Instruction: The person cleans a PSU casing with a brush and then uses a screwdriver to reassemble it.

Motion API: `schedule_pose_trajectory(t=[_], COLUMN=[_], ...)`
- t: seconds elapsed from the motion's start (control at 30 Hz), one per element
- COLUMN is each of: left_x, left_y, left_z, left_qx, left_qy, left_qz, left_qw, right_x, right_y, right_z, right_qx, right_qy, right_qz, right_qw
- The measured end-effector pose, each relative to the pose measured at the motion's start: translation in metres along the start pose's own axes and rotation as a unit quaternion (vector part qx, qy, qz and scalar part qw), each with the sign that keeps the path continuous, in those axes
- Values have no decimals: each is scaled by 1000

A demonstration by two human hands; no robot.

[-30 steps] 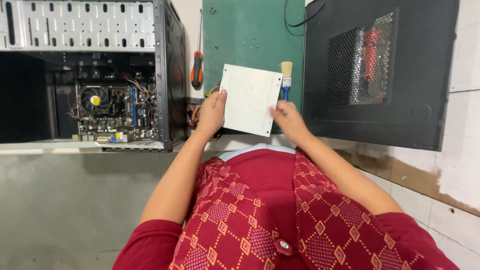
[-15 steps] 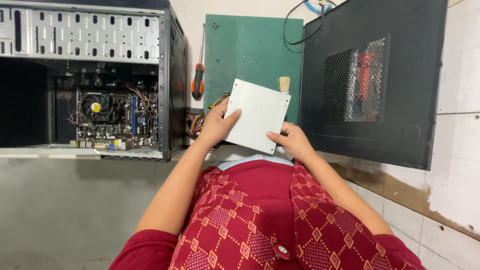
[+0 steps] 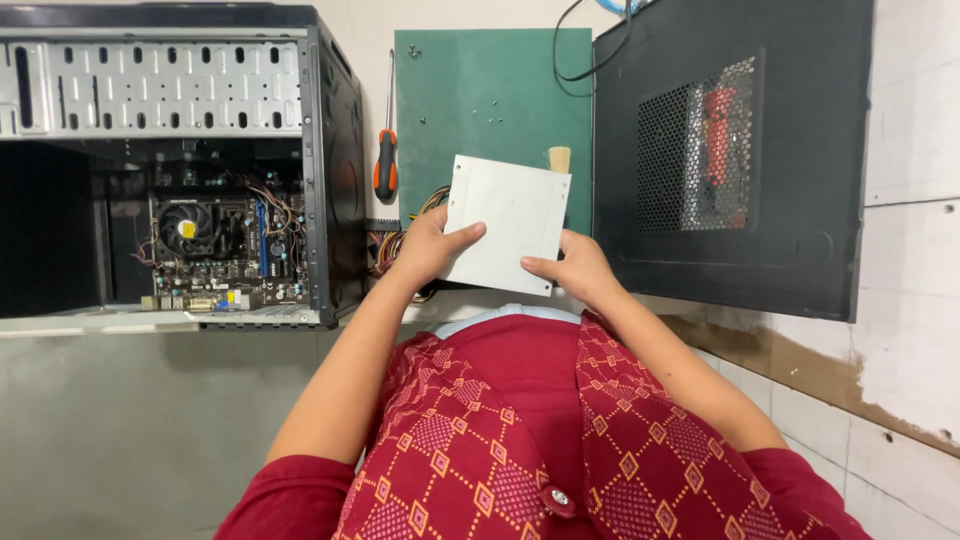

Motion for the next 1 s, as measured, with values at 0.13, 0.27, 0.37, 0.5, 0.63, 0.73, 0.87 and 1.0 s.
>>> schedule_pose_trajectory(t=[0.13, 0.27, 0.37, 0.5, 0.63, 0.73, 0.87, 1.0], left_x=[-7, -18, -20, -21, -18, -16, -15, -9], left_y=[8, -15, -18, -18, -14, -11, -9, -1], left_z=[3, 1, -4, -5, -7, -9, -13, -14], left_qx=[60, 140, 188, 209, 225, 239, 268, 291], left_qy=[-57, -132, -149, -168, -181, -191, -211, -229], left_qz=[10, -60, -84, -117, -142, -159, -191, -222], left_qw=[996, 979, 967, 956, 947, 939, 920, 902], right_x=[9, 24, 19, 12, 10, 13, 12, 12], right_y=[-20, -34, -24, -17, -11, -17, -18, -18], right_z=[-4, 0, -1, -5, -5, -8, -9, -12], right_qx=[10, 9, 24, 22, 16, 2, -27, -52], right_qy=[-18, -78, -76, -46, -44, -46, -66, -79], right_qz=[-11, 22, 41, 56, 68, 72, 93, 123], right_qw=[1000, 997, 996, 997, 997, 996, 993, 988])
Point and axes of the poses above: each hand's wrist, its own x-axis towards the middle knuckle, its own z-axis out of the back of the hand, y = z × x, the point moved 6 cm from there along x, towards the middle knuckle, and after that the axes turned 1 degree about -y, right-handed, at the moved point
